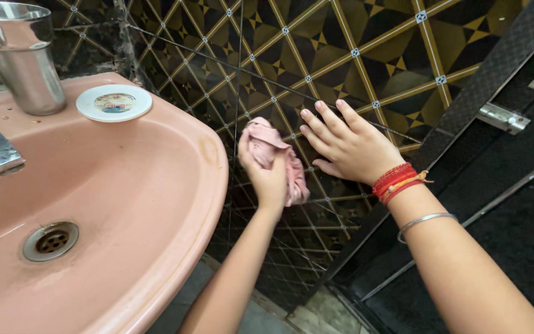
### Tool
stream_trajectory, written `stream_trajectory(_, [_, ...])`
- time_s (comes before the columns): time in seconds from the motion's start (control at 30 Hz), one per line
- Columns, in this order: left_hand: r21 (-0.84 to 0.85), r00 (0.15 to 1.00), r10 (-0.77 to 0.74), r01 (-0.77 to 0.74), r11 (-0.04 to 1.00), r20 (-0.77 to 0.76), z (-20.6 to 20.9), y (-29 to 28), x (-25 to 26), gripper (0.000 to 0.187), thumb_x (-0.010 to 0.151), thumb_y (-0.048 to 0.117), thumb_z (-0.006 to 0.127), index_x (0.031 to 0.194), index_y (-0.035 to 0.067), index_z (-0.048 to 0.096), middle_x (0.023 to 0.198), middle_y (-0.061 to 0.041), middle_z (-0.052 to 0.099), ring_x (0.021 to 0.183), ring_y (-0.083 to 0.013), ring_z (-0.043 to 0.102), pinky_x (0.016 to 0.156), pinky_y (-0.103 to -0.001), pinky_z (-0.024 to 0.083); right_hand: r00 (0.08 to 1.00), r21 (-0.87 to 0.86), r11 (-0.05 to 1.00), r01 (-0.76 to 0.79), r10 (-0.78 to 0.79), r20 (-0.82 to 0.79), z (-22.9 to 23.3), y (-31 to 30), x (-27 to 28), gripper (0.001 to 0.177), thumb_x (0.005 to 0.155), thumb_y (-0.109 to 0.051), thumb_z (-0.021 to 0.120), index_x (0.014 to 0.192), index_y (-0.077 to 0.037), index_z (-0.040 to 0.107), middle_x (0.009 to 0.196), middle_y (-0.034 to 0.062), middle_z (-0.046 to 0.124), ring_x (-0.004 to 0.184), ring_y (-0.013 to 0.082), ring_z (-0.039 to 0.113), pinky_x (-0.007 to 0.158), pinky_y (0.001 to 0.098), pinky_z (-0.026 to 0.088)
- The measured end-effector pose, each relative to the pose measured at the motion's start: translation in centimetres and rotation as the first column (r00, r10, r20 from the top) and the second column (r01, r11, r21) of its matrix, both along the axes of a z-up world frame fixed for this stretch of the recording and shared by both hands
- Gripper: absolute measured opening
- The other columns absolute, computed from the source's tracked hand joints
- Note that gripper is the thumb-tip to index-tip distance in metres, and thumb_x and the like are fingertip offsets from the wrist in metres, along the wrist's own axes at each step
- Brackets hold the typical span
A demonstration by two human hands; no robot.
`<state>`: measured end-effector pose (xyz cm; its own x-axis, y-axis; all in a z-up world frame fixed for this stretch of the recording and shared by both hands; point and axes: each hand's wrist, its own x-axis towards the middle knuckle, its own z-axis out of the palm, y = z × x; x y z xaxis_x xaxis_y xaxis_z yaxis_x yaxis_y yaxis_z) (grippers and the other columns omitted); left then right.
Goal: The person is cleaning a patterned wall in a bathroom using a pink cloth. They wipe the wall in a repetitive motion, focusing on different sections of the wall.
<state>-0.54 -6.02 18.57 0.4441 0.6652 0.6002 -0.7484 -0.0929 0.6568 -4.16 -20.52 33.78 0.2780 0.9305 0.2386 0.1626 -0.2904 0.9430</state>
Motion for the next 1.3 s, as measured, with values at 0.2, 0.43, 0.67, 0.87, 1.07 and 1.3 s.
stream_trajectory(0.2, [-0.567,0.810,-0.490,0.580,0.585,0.323,-0.8,1.3,5.6,0.078,0.092,-0.008,0.065,0.160,0.013,0.032,0.115,-0.032,0.040,0.093,-0.0453,0.039,0.081,-0.055,0.035,1.000,0.012,1.000,-0.011,0.011,0.001,0.2,0.2,0.3,0.071,0.092,-0.060,0.051,0.144,-0.011,0.057,0.157,0.0104,0.047,0.145,0.0307,0.039,0.120,0.0504,0.028])
stream_trajectory(0.43, [0.201,0.932,0.344,-0.361,0.911,0.117,-0.7,1.3,3.3,0.068,0.091,0.005,0.070,0.151,0.004,0.038,0.162,-0.025,0.020,0.149,-0.0441,0.026,0.122,-0.056,0.024,1.000,0.013,1.000,-0.005,0.005,-0.019,0.0,0.0,0.5,0.071,0.093,-0.058,0.051,0.143,-0.009,0.057,0.157,0.0120,0.046,0.145,0.0319,0.039,0.119,0.0506,0.029])
stream_trajectory(0.67, [0.276,0.965,0.262,-0.244,0.930,-0.029,0.7,1.0,1.9,0.065,0.096,-0.002,0.058,0.156,0.007,0.036,0.167,-0.022,0.022,0.152,-0.0431,0.029,0.124,-0.051,0.029,0.998,0.042,0.999,-0.023,0.025,-0.059,0.1,-0.1,0.6,0.070,0.092,-0.056,0.052,0.143,-0.007,0.056,0.157,0.0126,0.046,0.145,0.0323,0.039,0.119,0.0505,0.029])
stream_trajectory(0.87, [0.299,0.983,0.129,-0.164,0.940,0.134,-0.2,2.3,2.5,0.052,0.095,0.004,0.067,0.145,0.011,0.055,0.152,-0.015,0.055,0.144,-0.0288,0.054,0.120,-0.039,0.046,0.999,0.046,0.999,-0.023,0.025,-0.042,0.1,-0.1,0.6,0.073,0.091,-0.057,0.054,0.144,-0.007,0.054,0.157,0.0126,0.046,0.145,0.0320,0.039,0.119,0.0502,0.029])
stream_trajectory(1.07, [0.517,0.908,0.396,-0.406,0.754,0.136,3.3,3.5,3.1,0.053,0.090,0.025,0.070,0.140,0.008,0.062,0.144,-0.013,0.063,0.142,-0.0313,0.049,0.117,-0.058,0.034,0.999,0.037,0.999,-0.004,0.005,-0.045,0.0,-0.1,0.6,0.074,0.090,-0.057,0.055,0.144,-0.007,0.054,0.157,0.0123,0.045,0.145,0.0314,0.039,0.119,0.0501,0.029])
stream_trajectory(1.3, [0.608,0.883,0.430,-0.450,0.654,0.191,6.8,3.3,2.8,0.049,0.093,0.027,0.071,0.141,0.021,0.063,0.144,-0.013,0.054,0.138,-0.0362,0.050,0.106,-0.051,0.044,1.000,0.035,0.999,-0.003,0.004,-0.026,0.1,0.0,0.5,0.073,0.091,-0.057,0.054,0.144,-0.007,0.055,0.156,0.0120,0.046,0.145,0.0305,0.039,0.119,0.0497,0.029])
